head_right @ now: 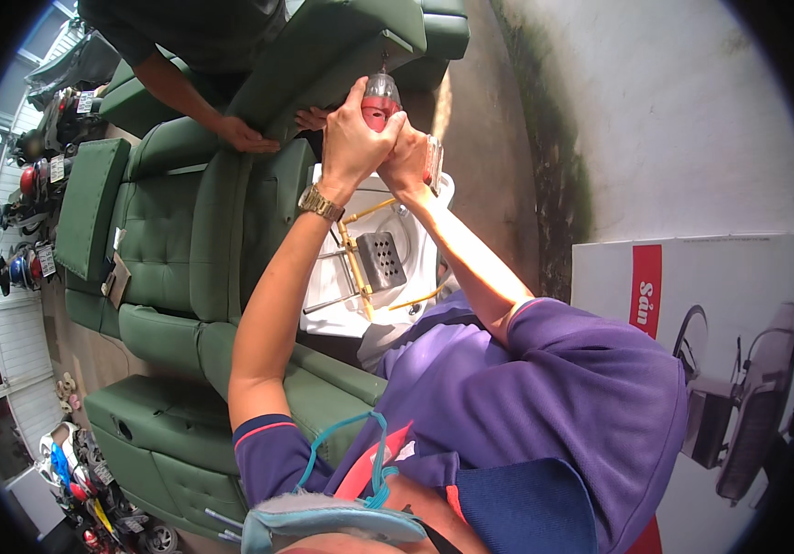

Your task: The person uses a cordless drill to fasten screws into a green leather sofa, securing the armrest and seat sections. Another person assists by holding parts in place. The person then picks up a vacuum cleaner hose and places it on the sofa.

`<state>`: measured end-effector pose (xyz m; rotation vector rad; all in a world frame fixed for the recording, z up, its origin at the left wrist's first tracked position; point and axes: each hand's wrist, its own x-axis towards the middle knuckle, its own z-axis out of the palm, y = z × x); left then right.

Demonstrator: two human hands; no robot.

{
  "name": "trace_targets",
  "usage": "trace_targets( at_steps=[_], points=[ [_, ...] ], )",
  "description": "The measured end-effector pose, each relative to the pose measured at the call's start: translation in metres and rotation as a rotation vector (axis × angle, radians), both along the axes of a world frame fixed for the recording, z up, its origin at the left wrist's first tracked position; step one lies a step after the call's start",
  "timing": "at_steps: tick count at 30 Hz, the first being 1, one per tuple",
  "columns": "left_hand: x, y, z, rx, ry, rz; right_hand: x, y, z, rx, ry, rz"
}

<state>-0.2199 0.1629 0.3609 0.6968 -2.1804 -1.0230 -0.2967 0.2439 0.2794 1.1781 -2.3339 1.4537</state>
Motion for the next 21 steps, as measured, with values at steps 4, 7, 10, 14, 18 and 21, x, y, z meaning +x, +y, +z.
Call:
trace_targets(
  at_steps=[4, 7, 10, 14, 18, 21],
  points=[
    [-0.0004, -0.0005, 0.0005, -0.024, 0.040, 0.001, -0.0001, -0.0023, 0.0030, -0.009, 0.029, 0.012],
    [-0.0016, -0.0012, -0.0002, -0.035, 0.043, 0.007, -0.0005, -0.0028, 0.0025, -0.050, 0.026, 0.041],
    [-0.0024, -0.0033, -0.0003, -0.051, 0.009, 0.008, -0.0006, -0.0036, 0.0007, -0.018, 0.015, -0.006],
    [-0.0021, -0.0039, 0.0012, -0.018, 0.026, -0.007, -0.0030, -0.0051, -0.0016, -0.012, -0.050, 0.016],
    [-0.0027, -0.0026, 0.0020, -0.014, 0.037, -0.005, -0.0080, -0.0056, -0.0040, -0.017, -0.020, 0.018],
    [-0.0017, -0.0019, 0.0006, -0.001, 0.032, -0.009, -0.0088, -0.0051, -0.0048, 0.017, -0.010, 0.019]
  ],
)
